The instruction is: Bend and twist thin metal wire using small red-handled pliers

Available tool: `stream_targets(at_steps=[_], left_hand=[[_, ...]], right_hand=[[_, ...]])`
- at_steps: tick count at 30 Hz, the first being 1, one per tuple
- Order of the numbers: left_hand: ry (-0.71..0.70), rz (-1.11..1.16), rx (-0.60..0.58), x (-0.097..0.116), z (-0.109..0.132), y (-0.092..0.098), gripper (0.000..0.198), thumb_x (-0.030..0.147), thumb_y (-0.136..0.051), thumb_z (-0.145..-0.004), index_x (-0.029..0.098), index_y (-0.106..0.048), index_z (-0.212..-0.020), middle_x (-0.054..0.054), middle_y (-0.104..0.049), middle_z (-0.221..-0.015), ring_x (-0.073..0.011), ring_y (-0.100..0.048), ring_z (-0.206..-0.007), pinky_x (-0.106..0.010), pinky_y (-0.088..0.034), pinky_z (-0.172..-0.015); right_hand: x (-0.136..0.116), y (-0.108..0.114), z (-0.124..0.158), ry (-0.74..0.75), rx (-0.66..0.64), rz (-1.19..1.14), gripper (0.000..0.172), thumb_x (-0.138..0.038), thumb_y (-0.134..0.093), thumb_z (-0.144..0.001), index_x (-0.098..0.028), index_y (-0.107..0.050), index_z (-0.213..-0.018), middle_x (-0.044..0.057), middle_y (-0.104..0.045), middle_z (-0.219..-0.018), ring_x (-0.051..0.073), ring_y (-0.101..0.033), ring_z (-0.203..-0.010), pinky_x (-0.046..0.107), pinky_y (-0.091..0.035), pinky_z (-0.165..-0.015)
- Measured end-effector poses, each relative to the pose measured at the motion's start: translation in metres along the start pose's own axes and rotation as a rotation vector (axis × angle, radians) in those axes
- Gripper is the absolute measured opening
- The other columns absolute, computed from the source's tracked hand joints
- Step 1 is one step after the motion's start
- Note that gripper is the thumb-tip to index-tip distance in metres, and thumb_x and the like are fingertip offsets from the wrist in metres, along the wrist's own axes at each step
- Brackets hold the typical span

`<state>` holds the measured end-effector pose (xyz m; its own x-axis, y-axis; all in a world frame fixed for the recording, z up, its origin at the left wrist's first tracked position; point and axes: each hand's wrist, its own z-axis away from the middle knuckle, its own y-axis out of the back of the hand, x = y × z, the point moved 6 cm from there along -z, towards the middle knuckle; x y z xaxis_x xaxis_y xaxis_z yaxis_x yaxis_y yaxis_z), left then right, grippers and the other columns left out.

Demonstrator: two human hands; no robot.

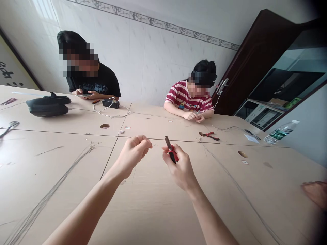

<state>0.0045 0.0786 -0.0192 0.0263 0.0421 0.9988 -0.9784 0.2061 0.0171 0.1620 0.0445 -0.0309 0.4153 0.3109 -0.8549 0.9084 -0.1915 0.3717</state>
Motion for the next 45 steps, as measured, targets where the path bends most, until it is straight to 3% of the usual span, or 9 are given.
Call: stream_targets(at_steps=[4, 10, 29, 39, 45], left_hand=[[0.044, 0.053, 0.015, -0.006, -0.004, 0.003, 0.013, 0.022, -0.053, -0.075, 0.019, -0.044, -0.067, 0.008, -0.028, -0.055, -0.0071, -0.018, -0.049, -0.024, -0.012, -0.048], [0.053, 0.082, 0.070, -0.010, -0.007, 0.006, 0.012, 0.023, -0.054, -0.072, 0.019, -0.045, -0.065, 0.008, -0.026, -0.054, -0.0065, -0.018, -0.049, -0.023, -0.012, -0.047], [0.038, 0.050, 0.013, -0.016, -0.001, -0.019, 0.013, 0.024, -0.053, -0.077, 0.018, -0.049, -0.066, 0.008, -0.030, -0.054, -0.0062, -0.020, -0.049, -0.022, -0.014, -0.046], [0.004, 0.151, 0.131, -0.017, 0.000, -0.018, 0.018, 0.025, -0.054, -0.078, 0.019, -0.043, -0.065, 0.008, -0.031, -0.054, -0.0055, -0.021, -0.047, -0.021, -0.015, -0.044], [-0.026, 0.221, 0.132, -0.017, 0.000, -0.022, 0.018, 0.024, -0.054, -0.078, 0.019, -0.042, -0.066, 0.008, -0.031, -0.054, -0.0054, -0.020, -0.047, -0.020, -0.014, -0.044]], right_hand=[[0.001, -0.004, 0.000, 0.113, 0.046, 0.293, 0.007, -0.015, -0.050, -0.078, -0.021, -0.052, -0.082, 0.004, -0.058, -0.081, 0.021, -0.052, -0.078, 0.035, -0.042, -0.074], [0.002, -0.010, 0.003, 0.161, 0.069, 0.439, 0.012, -0.011, -0.047, -0.075, -0.022, -0.047, -0.081, 0.003, -0.057, -0.080, 0.023, -0.053, -0.081, 0.036, -0.041, -0.075], [-0.002, -0.012, 0.007, 0.257, 0.158, 0.520, 0.014, -0.009, -0.047, -0.078, -0.021, -0.050, -0.085, 0.003, -0.058, -0.081, 0.021, -0.054, -0.078, 0.033, -0.039, -0.071], [-0.002, -0.012, 0.011, 0.233, 0.201, 0.549, 0.012, -0.010, -0.048, -0.080, -0.020, -0.051, -0.085, 0.003, -0.059, -0.083, 0.021, -0.053, -0.079, 0.033, -0.038, -0.072], [-0.002, -0.015, 0.011, 0.208, 0.185, 0.552, 0.011, -0.010, -0.047, -0.081, -0.020, -0.050, -0.084, 0.003, -0.059, -0.082, 0.021, -0.053, -0.078, 0.032, -0.038, -0.069]])
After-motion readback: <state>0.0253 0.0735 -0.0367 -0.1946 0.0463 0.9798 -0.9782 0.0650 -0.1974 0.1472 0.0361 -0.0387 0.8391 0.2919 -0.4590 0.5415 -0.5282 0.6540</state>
